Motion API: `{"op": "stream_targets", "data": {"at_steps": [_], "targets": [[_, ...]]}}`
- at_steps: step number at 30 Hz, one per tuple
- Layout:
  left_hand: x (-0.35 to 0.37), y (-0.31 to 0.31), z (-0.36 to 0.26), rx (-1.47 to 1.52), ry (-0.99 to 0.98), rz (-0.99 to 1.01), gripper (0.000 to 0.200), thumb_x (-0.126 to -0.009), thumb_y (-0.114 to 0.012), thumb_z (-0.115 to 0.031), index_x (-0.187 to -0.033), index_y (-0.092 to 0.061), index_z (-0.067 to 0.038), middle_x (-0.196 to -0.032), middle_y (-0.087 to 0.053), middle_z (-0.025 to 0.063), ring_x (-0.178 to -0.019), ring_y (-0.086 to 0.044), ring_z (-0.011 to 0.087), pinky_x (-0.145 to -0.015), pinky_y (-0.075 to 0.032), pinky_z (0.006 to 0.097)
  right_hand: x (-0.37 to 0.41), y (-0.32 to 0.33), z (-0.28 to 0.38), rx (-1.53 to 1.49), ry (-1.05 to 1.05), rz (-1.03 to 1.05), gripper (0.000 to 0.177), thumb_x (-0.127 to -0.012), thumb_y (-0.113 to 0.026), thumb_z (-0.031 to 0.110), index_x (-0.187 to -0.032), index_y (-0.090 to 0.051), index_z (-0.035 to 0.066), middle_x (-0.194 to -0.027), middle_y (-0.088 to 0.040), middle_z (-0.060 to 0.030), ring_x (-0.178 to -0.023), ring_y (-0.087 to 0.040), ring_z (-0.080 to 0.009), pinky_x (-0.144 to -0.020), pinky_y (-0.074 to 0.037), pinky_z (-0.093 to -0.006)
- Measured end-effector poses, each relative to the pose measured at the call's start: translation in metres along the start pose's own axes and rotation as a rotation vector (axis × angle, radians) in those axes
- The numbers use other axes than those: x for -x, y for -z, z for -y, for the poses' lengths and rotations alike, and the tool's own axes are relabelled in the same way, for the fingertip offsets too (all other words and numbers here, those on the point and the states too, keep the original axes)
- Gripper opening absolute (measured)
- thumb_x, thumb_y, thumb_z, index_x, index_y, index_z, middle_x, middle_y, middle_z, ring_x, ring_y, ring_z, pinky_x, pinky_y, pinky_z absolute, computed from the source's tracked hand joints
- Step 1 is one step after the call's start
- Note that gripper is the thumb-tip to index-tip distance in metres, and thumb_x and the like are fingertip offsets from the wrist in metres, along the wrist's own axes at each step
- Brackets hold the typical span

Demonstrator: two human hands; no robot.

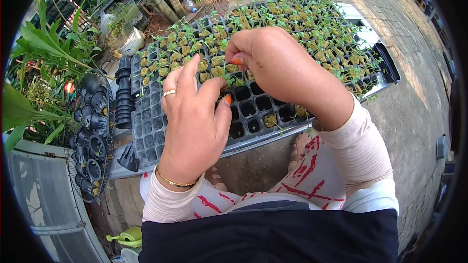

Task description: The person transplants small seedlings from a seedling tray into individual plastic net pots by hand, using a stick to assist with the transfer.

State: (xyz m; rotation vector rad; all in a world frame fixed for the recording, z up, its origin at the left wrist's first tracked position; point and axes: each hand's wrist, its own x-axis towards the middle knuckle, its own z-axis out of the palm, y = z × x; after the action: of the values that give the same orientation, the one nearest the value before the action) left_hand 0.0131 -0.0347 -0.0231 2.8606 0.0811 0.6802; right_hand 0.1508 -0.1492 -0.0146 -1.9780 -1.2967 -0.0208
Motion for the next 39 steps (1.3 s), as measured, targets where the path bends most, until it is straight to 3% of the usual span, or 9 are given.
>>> {"op": "stream_targets", "data": {"at_steps": [3,7,9,13,16,18,25,37,39], "targets": [[-0.001,0.001,0.001,-0.012,0.003,0.009,0.024,-0.073,-0.062,-0.006,-0.096,-0.062,0.000,-0.125,-0.042,0.0261,-0.115,-0.037,0.0411,-0.095,-0.030,0.0493,-0.001,-0.002,0.000,0.003,0.008,-0.004,0.013,-0.068,-0.057,-0.004,-0.080,-0.063,0.000,-0.072,-0.062,-0.0199,-0.074,-0.061,-0.0386,-0.066,-0.048,-0.0432],[0.000,0.003,0.002,-0.011,0.016,0.014,0.024,-0.073,-0.062,-0.006,-0.097,-0.062,0.000,-0.125,-0.042,0.0260,-0.115,-0.037,0.0409,-0.096,-0.030,0.0492,0.005,-0.005,-0.001,-0.036,0.019,-0.013,0.010,-0.069,-0.058,-0.003,-0.077,-0.063,-0.001,-0.071,-0.062,-0.0198,-0.073,-0.061,-0.0380,-0.065,-0.048,-0.0430],[0.000,0.004,0.004,-0.001,0.019,0.016,0.025,-0.074,-0.061,-0.007,-0.098,-0.062,-0.001,-0.125,-0.042,0.0257,-0.115,-0.037,0.0407,-0.095,-0.030,0.0492,0.010,-0.003,0.003,-0.060,-0.067,0.042,0.010,-0.079,-0.055,-0.001,-0.083,-0.064,-0.003,-0.074,-0.064,-0.0172,-0.070,-0.063,-0.0306,-0.063,-0.049,-0.0343],[0.002,0.004,0.007,0.000,0.031,0.013,0.025,-0.075,-0.061,-0.007,-0.099,-0.062,-0.001,-0.125,-0.042,0.0255,-0.116,-0.037,0.0406,-0.096,-0.030,0.0489,0.016,-0.006,0.006,-0.070,-0.118,0.040,0.010,-0.079,-0.056,-0.002,-0.084,-0.065,-0.003,-0.075,-0.065,-0.0168,-0.070,-0.065,-0.0269,-0.063,-0.049,-0.0326],[0.002,0.005,0.008,-0.001,0.037,-0.006,0.025,-0.075,-0.060,-0.006,-0.100,-0.061,-0.002,-0.124,-0.043,0.0254,-0.115,-0.037,0.0407,-0.096,-0.029,0.0485,0.018,-0.007,0.007,-0.161,-0.122,-0.077,0.010,-0.079,-0.056,-0.003,-0.085,-0.064,-0.004,-0.075,-0.065,-0.0161,-0.069,-0.065,-0.0234,-0.062,-0.049,-0.0312],[0.001,0.006,0.008,0.000,0.038,-0.019,0.027,-0.075,-0.060,-0.006,-0.102,-0.060,-0.002,-0.124,-0.044,0.0258,-0.115,-0.038,0.0407,-0.097,-0.029,0.0482,0.019,-0.009,0.005,-0.188,-0.058,-0.132,0.011,-0.074,-0.056,0.000,-0.078,-0.066,-0.001,-0.071,-0.062,-0.0208,-0.068,-0.061,-0.0375,-0.062,-0.049,-0.0405],[-0.009,0.017,0.008,0.086,-0.042,-0.082,0.030,-0.073,-0.062,-0.007,-0.103,-0.060,-0.005,-0.125,-0.044,0.0259,-0.116,-0.038,0.0409,-0.098,-0.028,0.0478,0.016,0.002,0.006,-0.141,-0.012,-0.164,0.011,-0.070,-0.057,-0.001,-0.077,-0.065,-0.001,-0.070,-0.062,-0.0207,-0.069,-0.061,-0.0377,-0.063,-0.049,-0.0412],[-0.025,0.036,0.003,0.020,-0.050,0.145,0.037,-0.065,-0.064,-0.009,-0.102,-0.060,-0.006,-0.129,-0.044,0.0246,-0.122,-0.037,0.0422,-0.103,-0.025,0.0463,0.002,0.005,0.004,-0.001,0.018,-0.062,0.013,-0.065,-0.059,-0.003,-0.076,-0.065,0.001,-0.070,-0.062,-0.0193,-0.072,-0.061,-0.0372,-0.066,-0.049,-0.0424],[-0.025,0.041,0.003,-0.028,-0.050,0.171,0.036,-0.066,-0.064,-0.010,-0.102,-0.060,-0.006,-0.129,-0.044,0.0251,-0.122,-0.037,0.0427,-0.103,-0.025,0.0461,0.002,0.003,0.001,0.024,0.042,0.005,0.008,-0.075,-0.057,-0.001,-0.078,-0.063,-0.002,-0.072,-0.063,-0.0193,-0.072,-0.062,-0.0361,-0.064,-0.049,-0.0395]]}}
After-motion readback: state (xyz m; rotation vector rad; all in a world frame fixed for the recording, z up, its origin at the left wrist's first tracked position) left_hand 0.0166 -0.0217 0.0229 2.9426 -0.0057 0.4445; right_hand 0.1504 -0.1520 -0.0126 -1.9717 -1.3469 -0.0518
